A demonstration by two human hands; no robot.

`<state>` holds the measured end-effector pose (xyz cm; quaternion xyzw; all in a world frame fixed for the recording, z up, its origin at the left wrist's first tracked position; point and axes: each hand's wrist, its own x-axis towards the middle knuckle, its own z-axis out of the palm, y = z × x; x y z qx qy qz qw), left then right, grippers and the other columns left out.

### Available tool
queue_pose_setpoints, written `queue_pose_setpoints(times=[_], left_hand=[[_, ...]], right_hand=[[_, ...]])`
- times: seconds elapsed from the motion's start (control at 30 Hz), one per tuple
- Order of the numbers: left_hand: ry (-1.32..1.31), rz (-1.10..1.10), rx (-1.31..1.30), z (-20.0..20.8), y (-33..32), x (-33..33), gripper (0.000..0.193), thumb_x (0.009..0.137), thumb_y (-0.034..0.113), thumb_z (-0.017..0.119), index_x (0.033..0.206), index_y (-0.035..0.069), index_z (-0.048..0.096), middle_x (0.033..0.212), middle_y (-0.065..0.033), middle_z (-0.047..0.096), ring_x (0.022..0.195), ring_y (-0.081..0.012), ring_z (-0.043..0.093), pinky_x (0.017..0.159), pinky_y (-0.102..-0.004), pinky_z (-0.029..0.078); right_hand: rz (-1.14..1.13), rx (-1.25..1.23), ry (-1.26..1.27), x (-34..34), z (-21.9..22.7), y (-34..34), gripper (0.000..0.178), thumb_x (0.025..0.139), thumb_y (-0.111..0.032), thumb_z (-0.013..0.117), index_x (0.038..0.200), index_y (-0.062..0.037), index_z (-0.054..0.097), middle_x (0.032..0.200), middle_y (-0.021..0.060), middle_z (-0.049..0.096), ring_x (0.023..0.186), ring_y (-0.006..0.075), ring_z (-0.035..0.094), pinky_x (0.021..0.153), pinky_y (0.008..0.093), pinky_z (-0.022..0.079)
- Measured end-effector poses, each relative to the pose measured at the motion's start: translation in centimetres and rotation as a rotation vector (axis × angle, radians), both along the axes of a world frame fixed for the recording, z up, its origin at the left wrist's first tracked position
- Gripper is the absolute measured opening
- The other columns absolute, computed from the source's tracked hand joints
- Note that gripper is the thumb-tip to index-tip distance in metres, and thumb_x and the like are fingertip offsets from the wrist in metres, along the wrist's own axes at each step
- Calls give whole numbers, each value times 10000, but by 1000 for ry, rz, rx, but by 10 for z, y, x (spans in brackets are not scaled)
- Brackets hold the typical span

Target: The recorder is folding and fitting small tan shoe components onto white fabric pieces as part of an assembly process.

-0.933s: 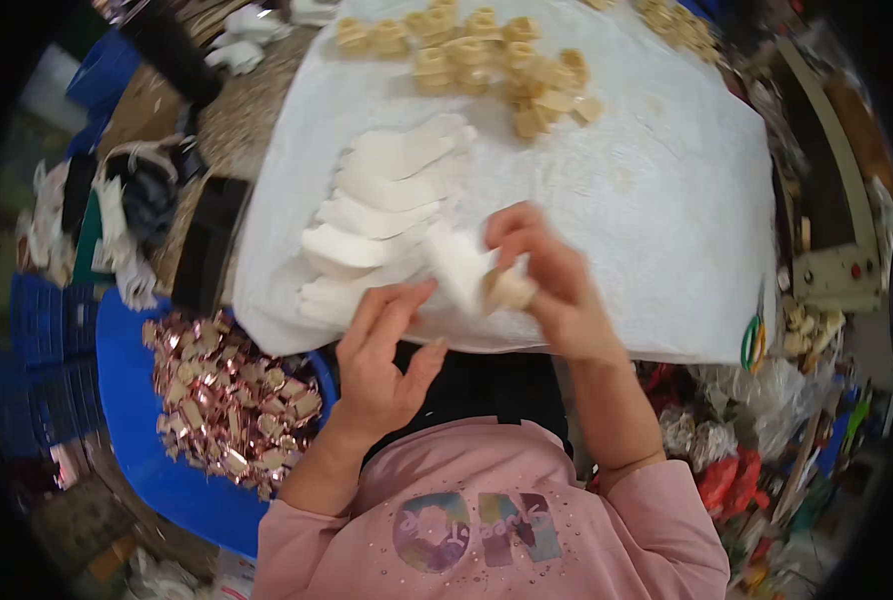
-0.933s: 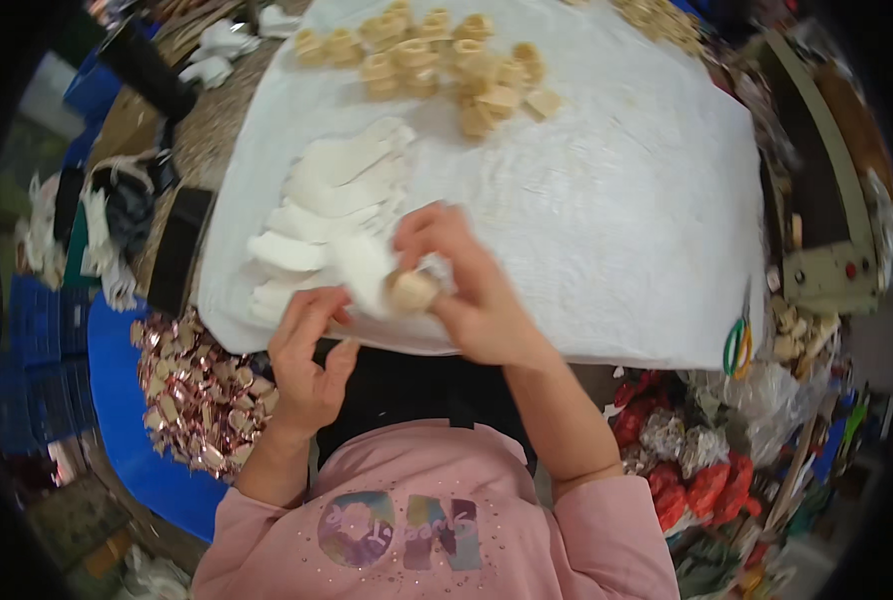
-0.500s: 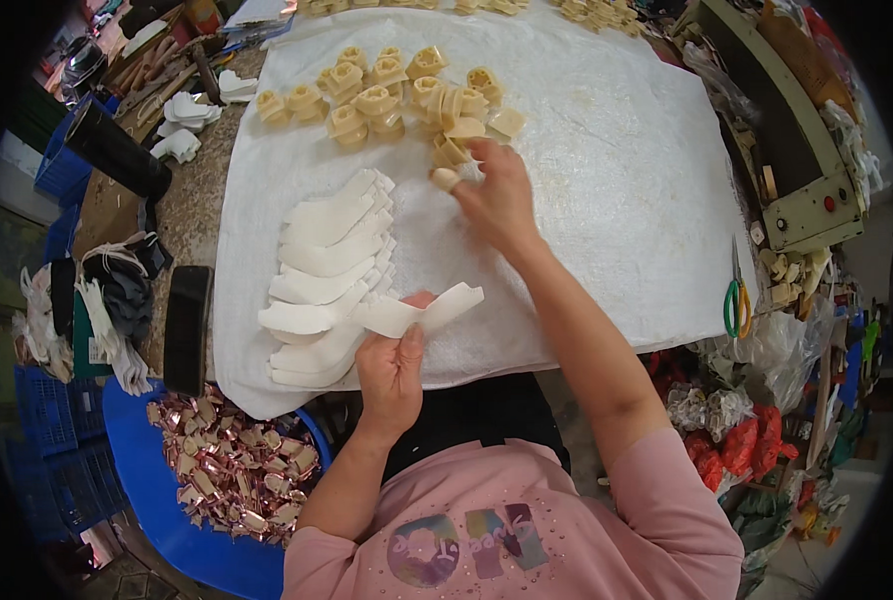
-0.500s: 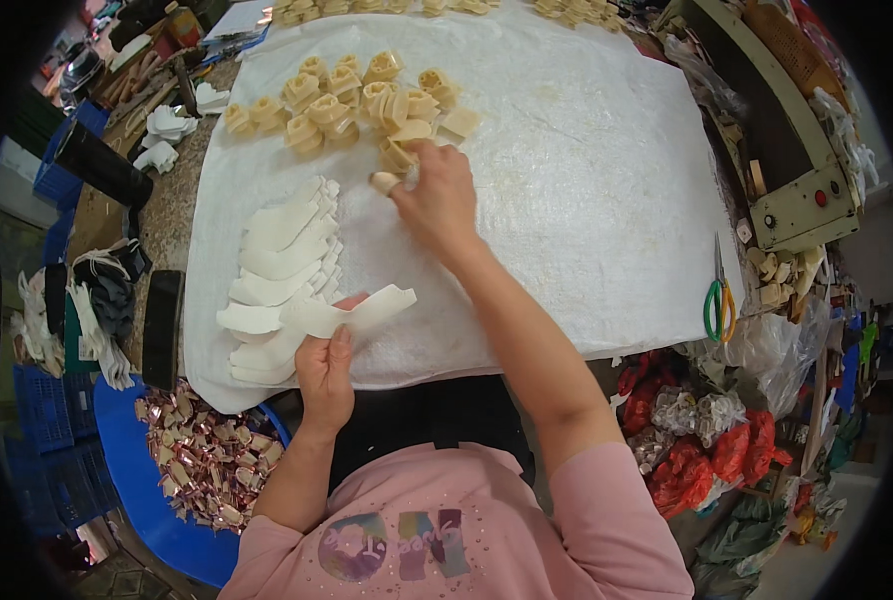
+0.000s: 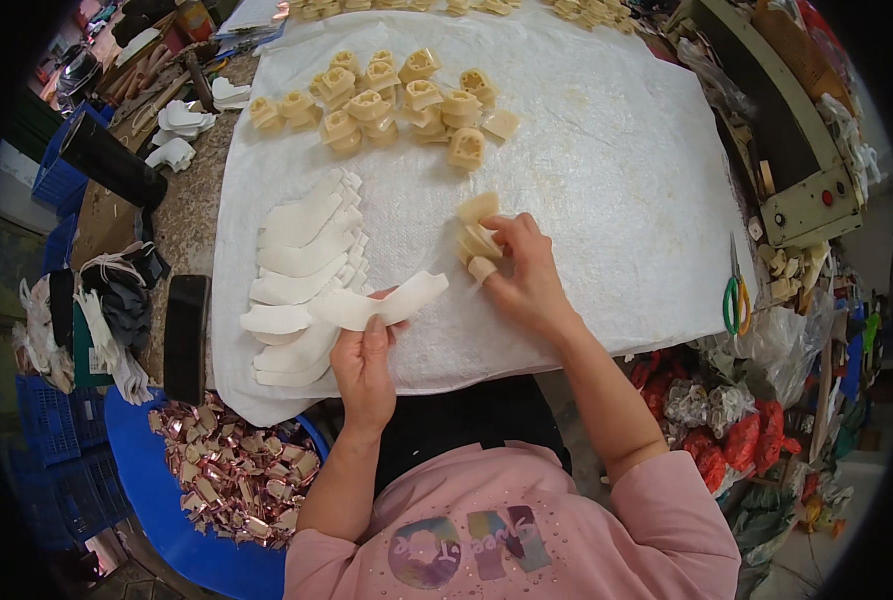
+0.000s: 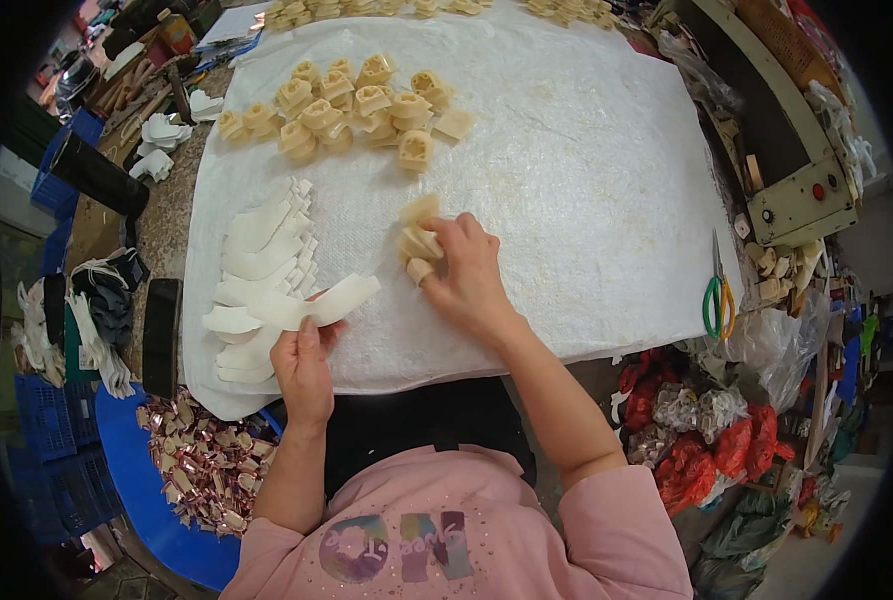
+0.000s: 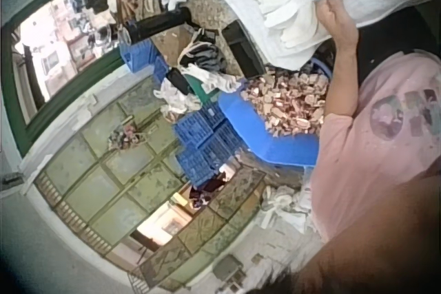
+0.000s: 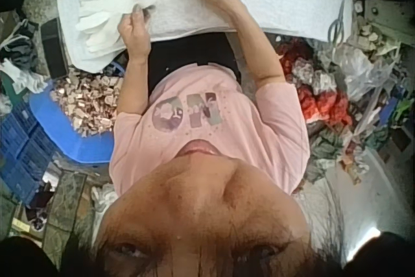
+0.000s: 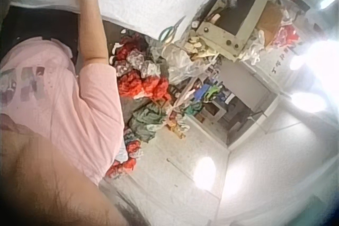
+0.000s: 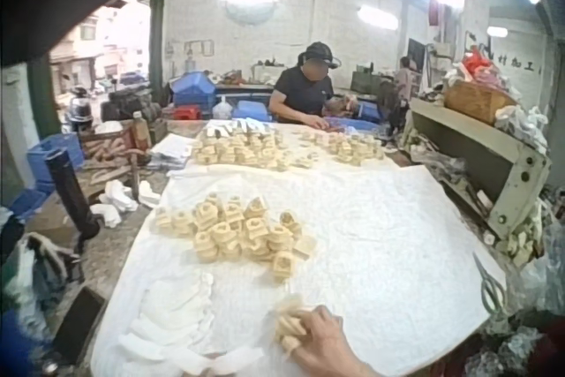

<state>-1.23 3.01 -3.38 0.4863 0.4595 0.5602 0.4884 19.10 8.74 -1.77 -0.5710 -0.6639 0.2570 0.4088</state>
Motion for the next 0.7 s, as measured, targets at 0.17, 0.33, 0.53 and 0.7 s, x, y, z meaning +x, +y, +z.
queue_pose_setpoints(times=[0.17, 0.33, 0.53, 0.7], left_hand=[[-188, -13, -116, 2, -9, 0, 320, 970, 202, 402, 1105, -36, 568, 710, -26, 545, 616, -59, 421, 549, -213, 321], [-338, -65, -173, 6, -14, -1, 282, 961, 201, 405, 1001, -30, 563, 747, -59, 562, 621, -94, 469, 541, -219, 341], [-454, -70, -248, 17, -18, 5, 333, 973, 171, 384, 1192, -64, 473, 809, -82, 571, 574, -98, 466, 496, -224, 344], [-517, -121, -259, 19, -22, 5, 336, 976, 153, 377, 1223, -66, 444, 821, -90, 568, 585, -104, 479, 500, -231, 358]], right_hand=[[59, -142, -383, 5, 14, -5, 466, 723, -197, 639, 1157, -71, 524, 926, 119, 506, 891, 261, 487, 907, 417, 295], [2, 58, -437, 7, 5, -7, 400, 712, -176, 639, 1077, -49, 534, 917, 144, 518, 882, 296, 503, 845, 410, 359], [-5, -76, -408, 0, 14, -16, 322, 712, -179, 639, 984, -39, 540, 890, 179, 539, 806, 340, 544, 702, 409, 446], [78, -276, -658, 0, 30, -27, 273, 726, -175, 628, 952, -39, 556, 875, 186, 546, 759, 352, 557, 690, 416, 454]])
